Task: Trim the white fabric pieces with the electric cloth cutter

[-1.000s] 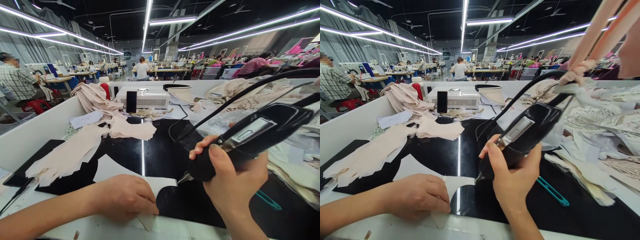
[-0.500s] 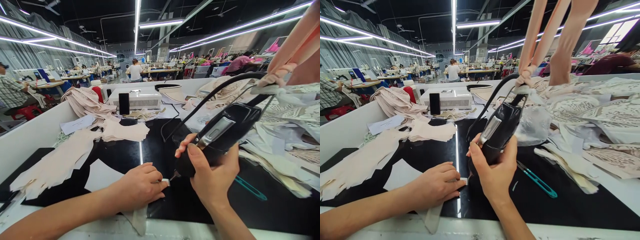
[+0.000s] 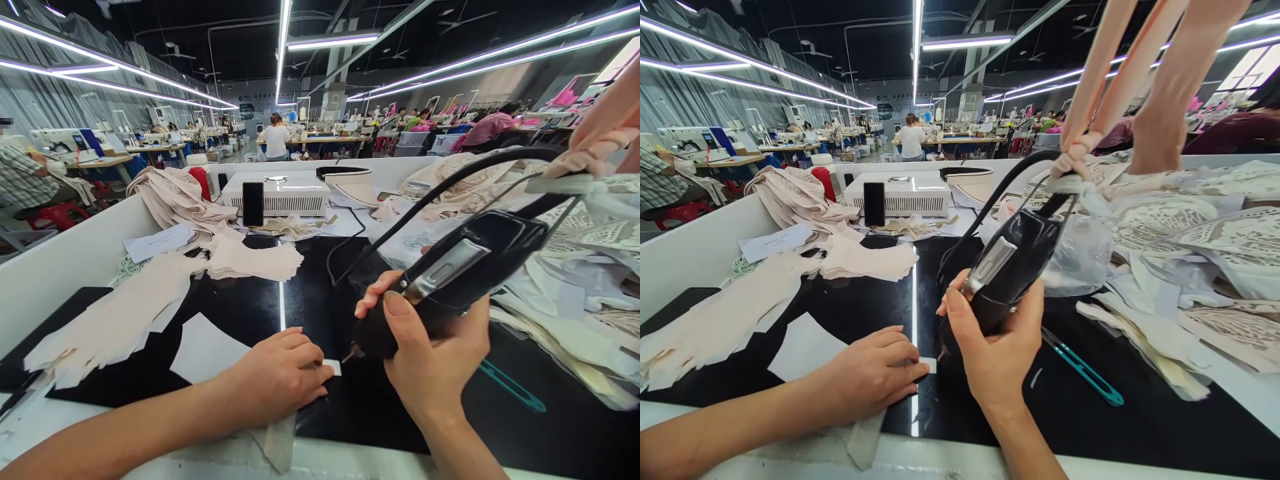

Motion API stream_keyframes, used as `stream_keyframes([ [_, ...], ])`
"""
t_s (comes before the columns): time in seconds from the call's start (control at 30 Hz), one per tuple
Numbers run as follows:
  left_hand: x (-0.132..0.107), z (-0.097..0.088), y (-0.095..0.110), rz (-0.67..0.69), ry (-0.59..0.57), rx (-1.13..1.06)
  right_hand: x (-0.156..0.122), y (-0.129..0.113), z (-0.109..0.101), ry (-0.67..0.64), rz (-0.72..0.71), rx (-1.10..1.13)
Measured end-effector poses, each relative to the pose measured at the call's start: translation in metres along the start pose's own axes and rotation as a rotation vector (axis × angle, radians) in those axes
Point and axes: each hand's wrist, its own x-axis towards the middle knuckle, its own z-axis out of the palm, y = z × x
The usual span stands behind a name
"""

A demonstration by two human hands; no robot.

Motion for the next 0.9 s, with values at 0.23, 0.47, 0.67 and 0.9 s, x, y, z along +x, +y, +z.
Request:
stream_keyframes([
  [0.23, -0.001, 0.006, 0.001, 0.038, 0.106, 0.027, -0.001, 0.003, -0.001, -0.009, -0.011, 0.031],
  [0.47, -0.003, 0.009, 0.002, 0.031, 0.059, 0.064, -0.002, 0.002, -0.001, -0.028, -0.028, 0.027],
  [0.67, -0.004, 0.011, 0.002, 0.029, 0.062, 0.062, -0.003, 0.001, 0.001, -0.036, -0.022, 0.033],
  [0.9, -0.005, 0.012, 0.002, 0.050, 0.095, 0.079, -0.002, -0.003, 0.001, -0.045, -0.024, 0.030],
])
